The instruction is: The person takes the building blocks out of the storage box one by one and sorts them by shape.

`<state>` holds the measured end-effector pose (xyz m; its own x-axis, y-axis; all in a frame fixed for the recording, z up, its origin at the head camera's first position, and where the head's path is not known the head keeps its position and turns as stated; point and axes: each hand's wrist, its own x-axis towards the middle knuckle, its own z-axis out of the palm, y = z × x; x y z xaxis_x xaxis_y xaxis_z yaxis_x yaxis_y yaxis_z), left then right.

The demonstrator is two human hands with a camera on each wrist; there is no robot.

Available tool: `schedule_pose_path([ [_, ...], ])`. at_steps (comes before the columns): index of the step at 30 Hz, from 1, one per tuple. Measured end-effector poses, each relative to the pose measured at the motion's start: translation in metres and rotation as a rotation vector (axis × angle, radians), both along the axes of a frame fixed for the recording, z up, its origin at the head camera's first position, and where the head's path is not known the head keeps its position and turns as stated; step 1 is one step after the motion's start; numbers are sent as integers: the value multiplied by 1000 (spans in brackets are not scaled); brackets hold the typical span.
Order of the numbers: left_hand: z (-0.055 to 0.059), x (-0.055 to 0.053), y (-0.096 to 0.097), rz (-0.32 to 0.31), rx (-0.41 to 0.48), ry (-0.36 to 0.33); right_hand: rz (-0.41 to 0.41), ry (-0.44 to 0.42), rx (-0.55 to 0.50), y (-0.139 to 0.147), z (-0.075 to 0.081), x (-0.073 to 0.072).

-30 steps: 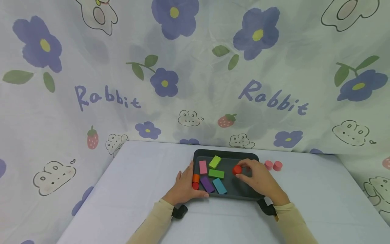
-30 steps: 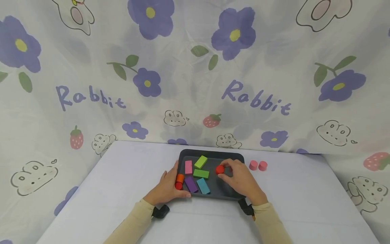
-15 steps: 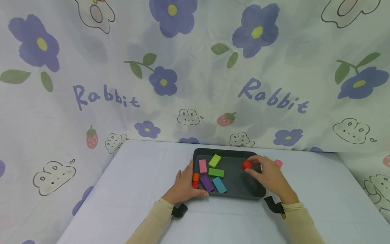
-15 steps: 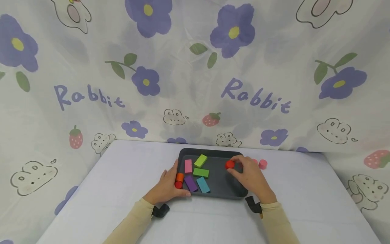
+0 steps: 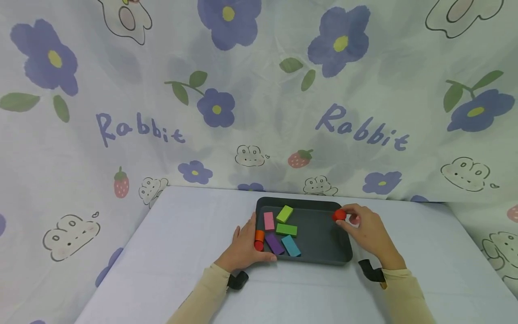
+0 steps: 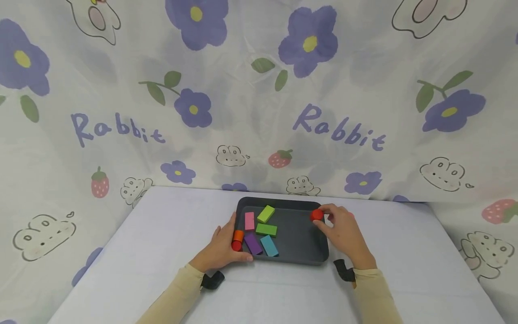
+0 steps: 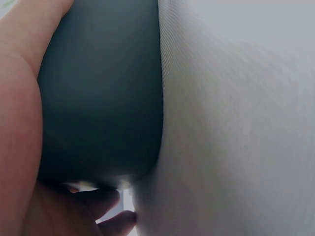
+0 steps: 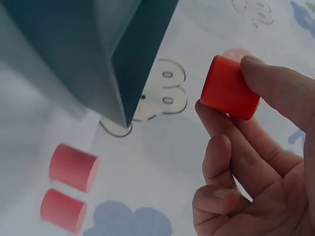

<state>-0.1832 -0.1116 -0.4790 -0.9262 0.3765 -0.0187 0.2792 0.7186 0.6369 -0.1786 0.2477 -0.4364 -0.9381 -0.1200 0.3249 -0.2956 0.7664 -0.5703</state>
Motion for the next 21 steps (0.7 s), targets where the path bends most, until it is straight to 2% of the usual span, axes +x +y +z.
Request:
schedule_pose_path([
  [7, 1, 0, 0, 4, 0, -2, -32, 0, -7, 12, 1, -1],
  [12, 1, 0, 0, 2, 0, -2, -76, -35, -13, 23, 4, 0],
  [21, 2, 1, 0, -3, 12, -5, -134, 29, -5, 36, 2, 0],
])
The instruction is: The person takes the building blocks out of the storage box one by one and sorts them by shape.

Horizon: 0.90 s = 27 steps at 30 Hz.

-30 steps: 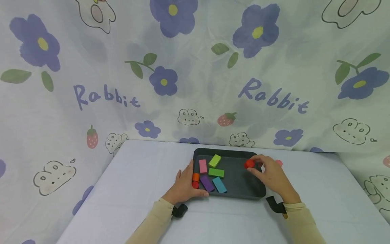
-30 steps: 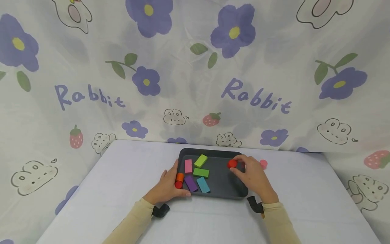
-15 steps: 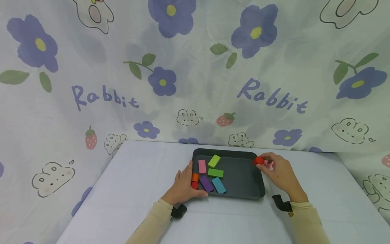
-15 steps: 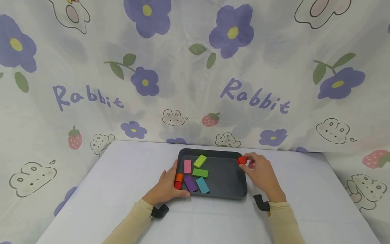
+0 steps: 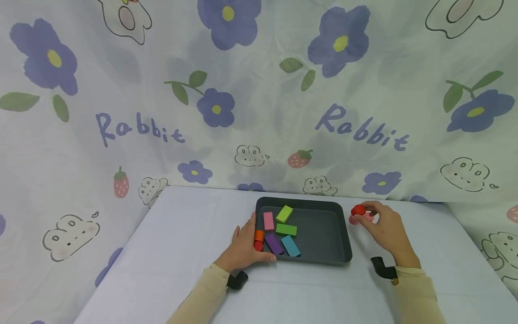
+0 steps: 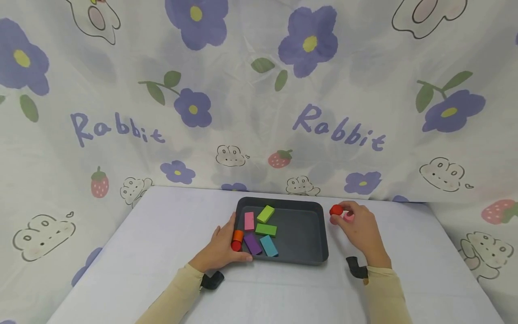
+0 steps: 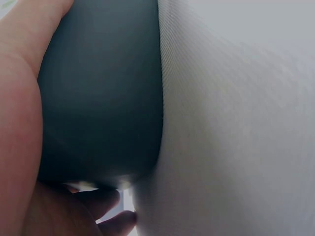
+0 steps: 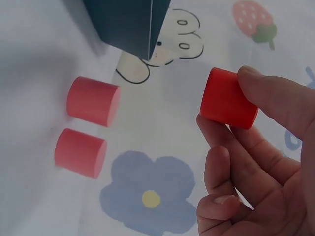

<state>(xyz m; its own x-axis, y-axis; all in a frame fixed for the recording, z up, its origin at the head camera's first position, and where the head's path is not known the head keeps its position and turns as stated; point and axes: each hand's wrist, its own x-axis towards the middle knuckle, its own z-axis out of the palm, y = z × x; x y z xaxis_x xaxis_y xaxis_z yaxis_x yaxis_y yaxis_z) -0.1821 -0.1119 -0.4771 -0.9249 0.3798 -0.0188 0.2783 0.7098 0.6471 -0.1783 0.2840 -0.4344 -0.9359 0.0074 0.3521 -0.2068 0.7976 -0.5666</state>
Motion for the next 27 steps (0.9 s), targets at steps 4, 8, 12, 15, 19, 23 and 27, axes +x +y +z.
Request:
schedule_pose_path([
  [4, 0, 0, 0, 3, -4, 0, -29, -27, 13, 4, -2, -2],
  [8, -1, -1, -1, 5, -8, 3, -67, -57, 7, 7, -4, -3],
  [12, -2, 0, -1, 1, -14, 5, -106, -48, -1, 12, -6, -2],
  [15, -2, 0, -1, -2, -16, 6, -143, -42, -11, 14, -8, 0],
  [19, -2, 0, -1, 2, -15, 3, -205, -54, -26, 16, -10, 0],
  [23, -2, 0, 0, 3, -19, 1, -267, -80, -40, 17, -14, -1],
  [27, -2, 0, 0, 4, -17, 0, -310, -123, -59, 20, -17, -3],
])
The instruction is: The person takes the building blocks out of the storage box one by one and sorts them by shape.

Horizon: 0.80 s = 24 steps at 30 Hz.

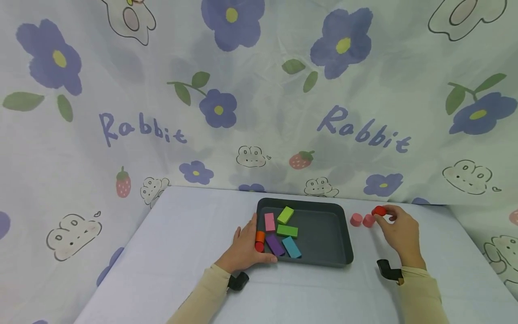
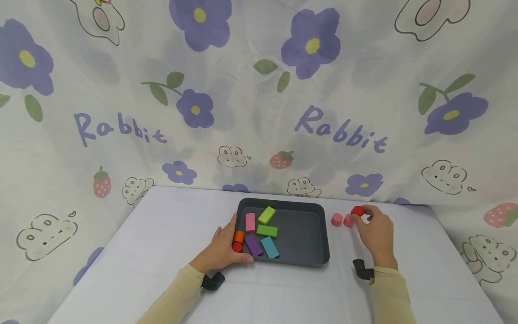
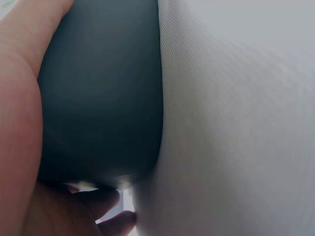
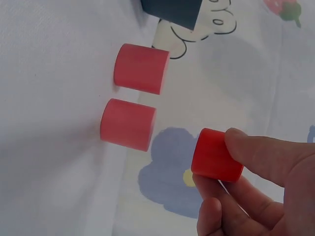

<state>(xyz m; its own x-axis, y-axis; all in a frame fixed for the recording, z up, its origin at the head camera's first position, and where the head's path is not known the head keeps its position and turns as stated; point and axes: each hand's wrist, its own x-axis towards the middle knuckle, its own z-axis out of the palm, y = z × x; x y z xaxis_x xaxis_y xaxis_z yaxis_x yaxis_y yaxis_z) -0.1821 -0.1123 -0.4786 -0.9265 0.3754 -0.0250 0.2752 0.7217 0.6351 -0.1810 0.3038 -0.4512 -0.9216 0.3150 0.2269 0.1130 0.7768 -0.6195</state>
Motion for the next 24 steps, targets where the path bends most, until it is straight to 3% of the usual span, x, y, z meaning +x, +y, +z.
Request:
schedule_pose_path([
  [15, -2, -1, -1, 0, 2, 8, -49, -27, -22, 13, -11, -4],
  [24, -4, -1, -2, -4, -11, 8, -38, -78, -44, 17, -17, -5],
])
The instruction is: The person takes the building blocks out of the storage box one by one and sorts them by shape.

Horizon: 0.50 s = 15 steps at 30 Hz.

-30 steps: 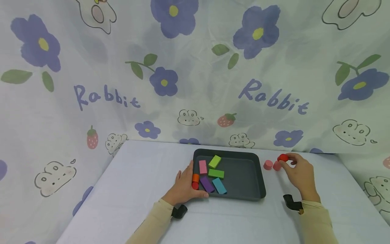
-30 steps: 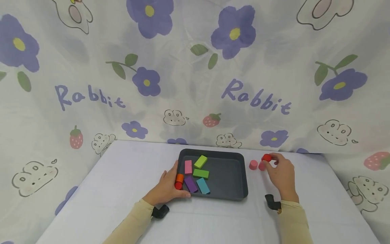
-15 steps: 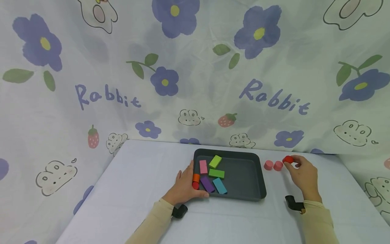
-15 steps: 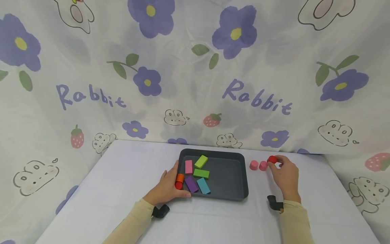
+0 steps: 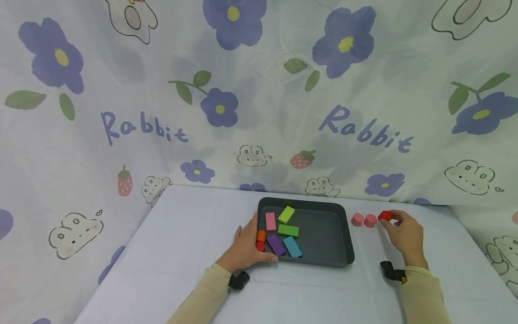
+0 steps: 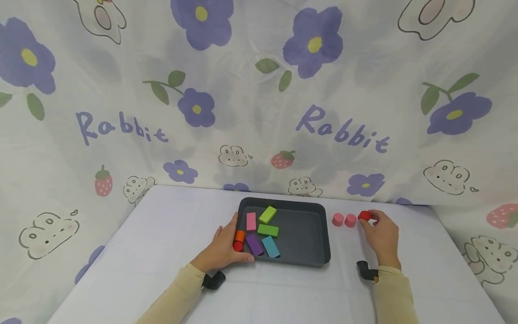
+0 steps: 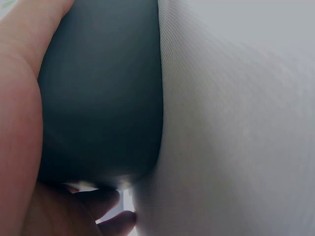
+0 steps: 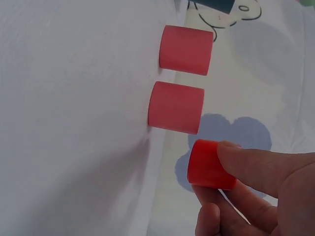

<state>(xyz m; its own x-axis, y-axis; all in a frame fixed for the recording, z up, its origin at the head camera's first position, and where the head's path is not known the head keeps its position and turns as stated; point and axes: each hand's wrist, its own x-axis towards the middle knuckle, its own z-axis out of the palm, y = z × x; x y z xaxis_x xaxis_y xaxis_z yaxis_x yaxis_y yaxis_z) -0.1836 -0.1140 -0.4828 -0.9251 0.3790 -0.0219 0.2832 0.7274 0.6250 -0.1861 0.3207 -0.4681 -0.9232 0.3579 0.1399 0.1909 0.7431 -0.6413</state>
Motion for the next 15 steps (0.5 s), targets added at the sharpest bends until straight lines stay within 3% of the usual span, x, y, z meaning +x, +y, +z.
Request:
schedule_pose_path([
  [15, 0, 0, 0, -3, -2, 13, 17, -72, -3, 8, -12, -4],
])
